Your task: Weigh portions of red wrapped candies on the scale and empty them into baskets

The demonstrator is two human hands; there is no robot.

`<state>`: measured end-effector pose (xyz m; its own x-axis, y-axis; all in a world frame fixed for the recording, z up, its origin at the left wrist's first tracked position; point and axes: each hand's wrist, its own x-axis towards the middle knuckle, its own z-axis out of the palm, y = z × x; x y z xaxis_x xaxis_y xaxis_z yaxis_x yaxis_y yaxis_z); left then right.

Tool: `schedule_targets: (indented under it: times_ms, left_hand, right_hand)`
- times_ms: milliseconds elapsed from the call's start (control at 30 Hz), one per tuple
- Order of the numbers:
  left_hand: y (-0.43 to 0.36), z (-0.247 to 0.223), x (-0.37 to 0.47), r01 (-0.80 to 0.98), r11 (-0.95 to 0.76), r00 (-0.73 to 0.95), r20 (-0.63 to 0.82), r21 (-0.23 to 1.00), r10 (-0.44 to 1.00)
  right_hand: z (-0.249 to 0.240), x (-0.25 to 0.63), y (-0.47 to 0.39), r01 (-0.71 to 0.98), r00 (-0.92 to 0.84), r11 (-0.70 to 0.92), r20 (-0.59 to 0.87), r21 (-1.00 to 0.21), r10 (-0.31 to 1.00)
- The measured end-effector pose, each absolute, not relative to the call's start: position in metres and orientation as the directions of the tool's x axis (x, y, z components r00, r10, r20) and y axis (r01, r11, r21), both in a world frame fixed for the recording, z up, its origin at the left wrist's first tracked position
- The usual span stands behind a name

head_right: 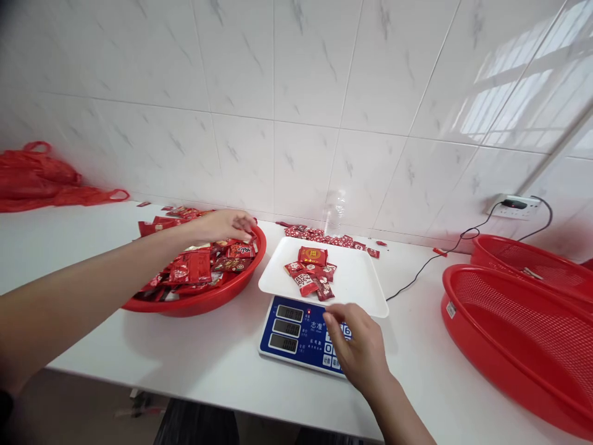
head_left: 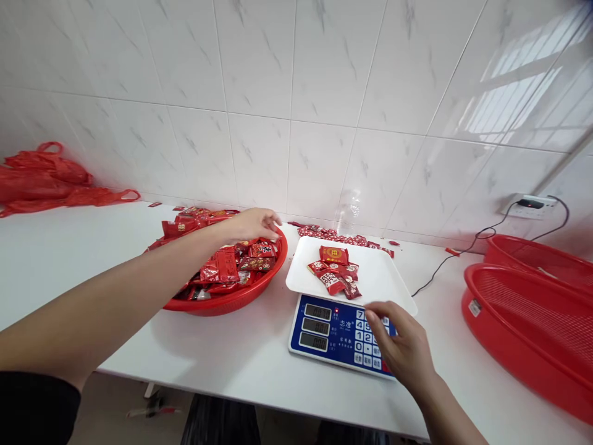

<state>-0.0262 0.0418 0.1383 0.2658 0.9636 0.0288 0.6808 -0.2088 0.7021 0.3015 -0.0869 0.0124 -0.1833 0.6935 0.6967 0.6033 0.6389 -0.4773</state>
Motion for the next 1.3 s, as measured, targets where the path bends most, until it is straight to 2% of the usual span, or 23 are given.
schedule_targets:
  times_ms: [100, 233, 333, 433, 500, 567, 600, 733, 800, 1033, 1300]
  left_hand:
    - [0.016, 0.131, 0.025, 0.389, -0.141, 0.352, -0.006, 0.910, 0.936]
    - [-0.015, 0.108, 0.076, 0.174, -0.004, 0.474, -0.080, 0.985, 0.877]
    - [-0.023, 0.097, 0.086, 0.145, -0.021, 0.515, -0.058, 0.989, 0.855]
    - [-0.011, 0.099, 0.071, 0.251, -0.120, 0.547, -0.039, 0.961, 0.836]
    - [0.007, 0.105, 0.047, 0.435, -0.269, 0.483, 0.029, 0.860, 0.875]
    - [0.029, 0.109, 0.015, 0.714, -0.353, 0.324, 0.161, 0.605, 0.932]
    - [0.040, 0.109, -0.002, 0.826, -0.307, 0.259, 0.166, 0.472, 0.952]
    - [0.069, 0.101, -0.057, 0.969, -0.222, 0.222, 0.015, 0.105, 0.975]
    - [0.076, 0.095, -0.071, 0.975, -0.223, 0.223, -0.052, -0.004, 0.973]
    - [0.083, 0.097, -0.080, 0.981, -0.146, 0.128, -0.146, -0.124, 0.981]
    - [0.088, 0.097, -0.090, 0.980, -0.157, 0.142, -0.125, -0.123, 0.982]
  right_hand:
    - [0.028, 0.280, -0.070, 0.594, -0.260, 0.649, 0.650, -0.476, 0.714]
    - [0.041, 0.255, -0.053, 0.566, -0.385, 0.699, 0.609, -0.438, 0.694]
    - [0.046, 0.252, -0.049, 0.530, -0.438, 0.723, 0.586, -0.444, 0.681]
    - [0.050, 0.264, -0.050, 0.536, -0.409, 0.686, 0.560, -0.492, 0.721]
    - [0.054, 0.275, -0.050, 0.573, -0.337, 0.616, 0.530, -0.541, 0.778]
    - [0.057, 0.284, -0.051, 0.595, -0.268, 0.529, 0.471, -0.605, 0.841]
    - [0.059, 0.286, -0.050, 0.591, -0.250, 0.489, 0.430, -0.642, 0.867]
    - [0.067, 0.272, -0.044, 0.533, -0.302, 0.420, 0.298, -0.735, 0.906]
    - [0.070, 0.252, -0.033, 0.528, -0.355, 0.428, 0.268, -0.734, 0.896]
    - [0.087, 0.165, 0.013, 0.460, -0.531, 0.514, 0.240, -0.725, 0.813]
    - [0.085, 0.160, 0.008, 0.532, -0.634, 0.615, 0.208, -0.581, 0.745]
